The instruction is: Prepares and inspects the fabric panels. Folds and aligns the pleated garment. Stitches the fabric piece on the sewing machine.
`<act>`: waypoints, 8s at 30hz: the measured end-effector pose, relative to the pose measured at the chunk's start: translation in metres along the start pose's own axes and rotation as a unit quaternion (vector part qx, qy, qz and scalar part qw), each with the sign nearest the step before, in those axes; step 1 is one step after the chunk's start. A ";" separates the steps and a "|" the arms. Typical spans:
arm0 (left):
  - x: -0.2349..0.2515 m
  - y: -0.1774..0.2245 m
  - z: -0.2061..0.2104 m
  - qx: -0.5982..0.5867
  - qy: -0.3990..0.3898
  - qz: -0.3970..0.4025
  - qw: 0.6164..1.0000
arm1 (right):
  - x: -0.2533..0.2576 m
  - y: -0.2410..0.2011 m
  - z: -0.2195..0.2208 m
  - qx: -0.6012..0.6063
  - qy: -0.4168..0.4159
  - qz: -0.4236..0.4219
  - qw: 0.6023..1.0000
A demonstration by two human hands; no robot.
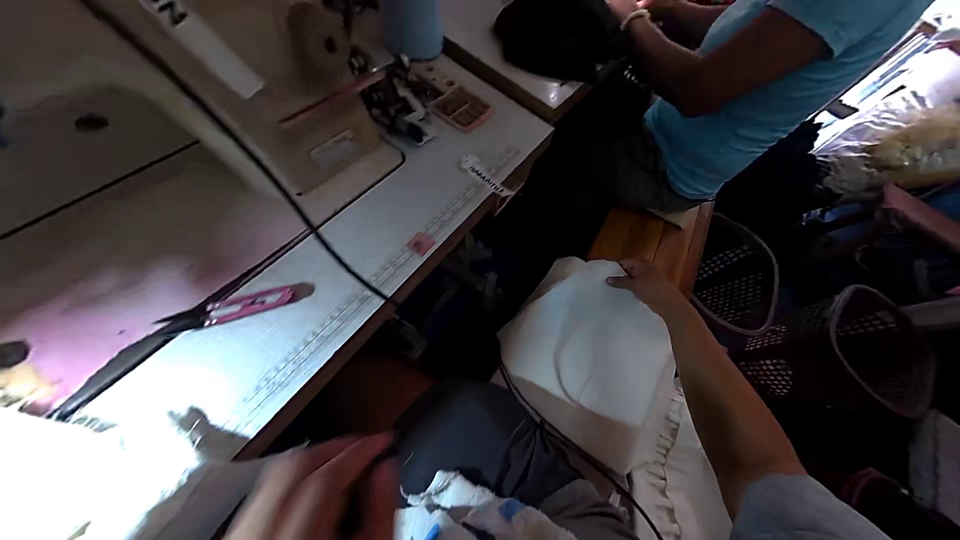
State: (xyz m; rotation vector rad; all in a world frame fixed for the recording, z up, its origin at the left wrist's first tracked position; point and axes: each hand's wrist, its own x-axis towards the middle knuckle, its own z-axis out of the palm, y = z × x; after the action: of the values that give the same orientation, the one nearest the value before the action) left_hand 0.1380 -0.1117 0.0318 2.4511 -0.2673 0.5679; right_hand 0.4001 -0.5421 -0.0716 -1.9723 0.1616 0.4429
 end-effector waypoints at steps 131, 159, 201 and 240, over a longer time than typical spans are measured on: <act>0.101 0.017 0.207 -0.068 -0.337 -0.144 0.928 | -0.150 0.172 -0.004 0.192 0.245 0.262 0.914; 0.058 0.046 0.228 -0.221 -0.570 -0.117 0.782 | -0.177 0.168 -0.066 -0.150 0.341 0.346 0.861; 0.056 0.031 0.206 -0.153 -0.397 -0.190 0.884 | -0.131 0.161 0.080 -0.363 0.247 0.036 0.898; 0.050 0.026 0.210 -0.187 -0.366 -0.156 0.898 | -0.181 -0.154 -0.023 0.153 0.462 -0.539 0.688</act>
State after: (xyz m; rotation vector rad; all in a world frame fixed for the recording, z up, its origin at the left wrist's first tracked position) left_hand 0.2442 -0.2610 -0.0847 2.1550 -0.2410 -0.5251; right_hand 0.2861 -0.5112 0.1357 -1.4370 -0.2968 -1.2937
